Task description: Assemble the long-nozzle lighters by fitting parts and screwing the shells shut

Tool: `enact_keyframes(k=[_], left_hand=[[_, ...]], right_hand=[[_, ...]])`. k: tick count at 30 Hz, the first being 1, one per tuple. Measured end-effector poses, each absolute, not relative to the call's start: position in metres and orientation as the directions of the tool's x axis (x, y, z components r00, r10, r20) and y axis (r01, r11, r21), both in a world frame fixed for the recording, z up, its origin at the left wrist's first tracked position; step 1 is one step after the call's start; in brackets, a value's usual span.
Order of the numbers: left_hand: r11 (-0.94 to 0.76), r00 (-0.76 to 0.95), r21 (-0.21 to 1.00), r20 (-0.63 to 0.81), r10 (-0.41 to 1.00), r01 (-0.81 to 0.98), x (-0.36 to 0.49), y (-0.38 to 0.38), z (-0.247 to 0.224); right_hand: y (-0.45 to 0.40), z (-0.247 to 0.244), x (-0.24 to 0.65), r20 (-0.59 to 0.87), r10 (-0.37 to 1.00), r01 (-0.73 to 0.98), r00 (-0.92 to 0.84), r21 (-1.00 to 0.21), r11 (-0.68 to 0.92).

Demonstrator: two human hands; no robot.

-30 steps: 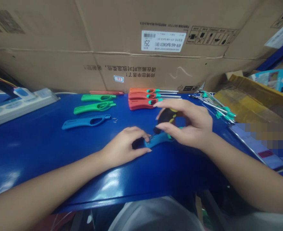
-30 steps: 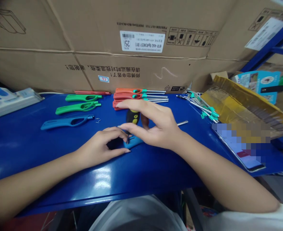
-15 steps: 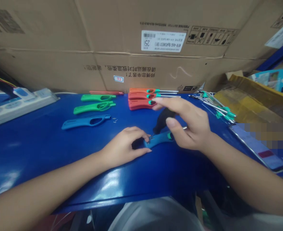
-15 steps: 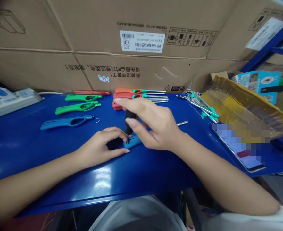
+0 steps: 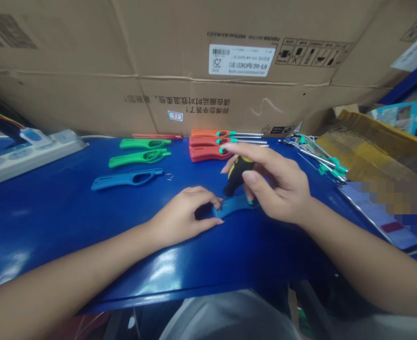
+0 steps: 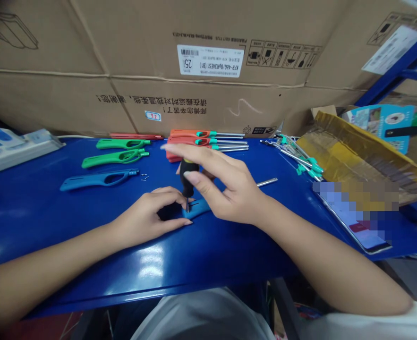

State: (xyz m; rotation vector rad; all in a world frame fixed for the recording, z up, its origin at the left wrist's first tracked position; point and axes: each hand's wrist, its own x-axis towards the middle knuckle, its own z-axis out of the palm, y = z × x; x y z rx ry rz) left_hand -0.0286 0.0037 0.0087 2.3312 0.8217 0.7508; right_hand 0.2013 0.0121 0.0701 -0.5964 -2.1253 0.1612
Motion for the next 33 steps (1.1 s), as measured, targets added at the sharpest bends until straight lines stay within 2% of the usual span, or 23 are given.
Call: enact_keyframes(k=[3,5,6,9,10,11,15,16,19,21,25,26,27,31,33], left_hand=[[-0.671,0.658,0.645,0.331,0.677,0.366,-0.0284,0.0037,0.0087],[-0.667,0.658,0.649,0.325,0.679,0.368,-0.0282,0.0038,0.0090],[-0.663,0.658,0.650,0.319,0.682,0.371,-0.0280,0.0039,0.0092],[-0.660,0.656,0.648,0.314,0.687,0.380,-0.0278,0.0040,0.0096],[-0.662,0.655,0.645,0.317,0.686,0.381,-0.0279,0.0040,0.0096],[-0.666,0.655,0.642,0.322,0.684,0.380,-0.0280,0.0040,0.0095],[-0.669,0.658,0.643,0.326,0.679,0.373,-0.0285,0.0037,0.0095],[-0.664,0.658,0.648,0.319,0.682,0.373,-0.0286,0.0037,0.0097],[-0.656,0.659,0.654,0.308,0.686,0.377,-0.0288,0.0036,0.0102],[-0.663,0.657,0.646,0.317,0.684,0.379,-0.0289,0.0035,0.0103],[-0.668,0.652,0.638,0.325,0.685,0.384,-0.0283,0.0032,0.0109],[-0.663,0.653,0.642,0.318,0.687,0.385,-0.0282,0.0031,0.0111],[-0.658,0.654,0.646,0.311,0.689,0.386,-0.0280,0.0031,0.0112],[-0.657,0.658,0.652,0.311,0.686,0.378,-0.0280,0.0031,0.0108],[-0.666,0.657,0.645,0.323,0.682,0.374,-0.0282,0.0031,0.0102]], right_hand=[[0.0118,0.0723,0.2028,0.830,0.339,0.431,-0.444,-0.134,0.892],[0.0112,0.0731,0.2027,0.838,0.296,0.436,-0.457,-0.079,0.897],[0.0106,0.0731,0.2020,0.822,0.320,0.416,-0.471,-0.114,0.902],[0.0090,0.0721,0.1993,0.747,0.460,0.350,-0.480,-0.318,0.881],[0.0088,0.0719,0.1988,0.740,0.482,0.347,-0.470,-0.347,0.871],[0.0087,0.0717,0.1989,0.754,0.476,0.362,-0.452,-0.332,0.871],[0.0095,0.0713,0.2010,0.842,0.293,0.437,-0.453,-0.077,0.896],[0.0096,0.0709,0.2010,0.839,0.286,0.422,-0.464,-0.075,0.904],[0.0093,0.0690,0.1989,0.783,0.407,0.349,-0.470,-0.259,0.901],[0.0092,0.0683,0.1982,0.763,0.446,0.341,-0.469,-0.309,0.888],[0.0095,0.0712,0.2016,0.822,0.273,0.413,-0.499,-0.050,0.909],[0.0094,0.0725,0.2026,0.817,0.255,0.414,-0.518,-0.021,0.910],[0.0092,0.0737,0.2033,0.802,0.269,0.404,-0.534,-0.037,0.914],[0.0084,0.0771,0.2037,0.718,0.444,0.359,-0.536,-0.282,0.890],[0.0087,0.0776,0.2044,0.758,0.420,0.392,-0.499,-0.235,0.890]])
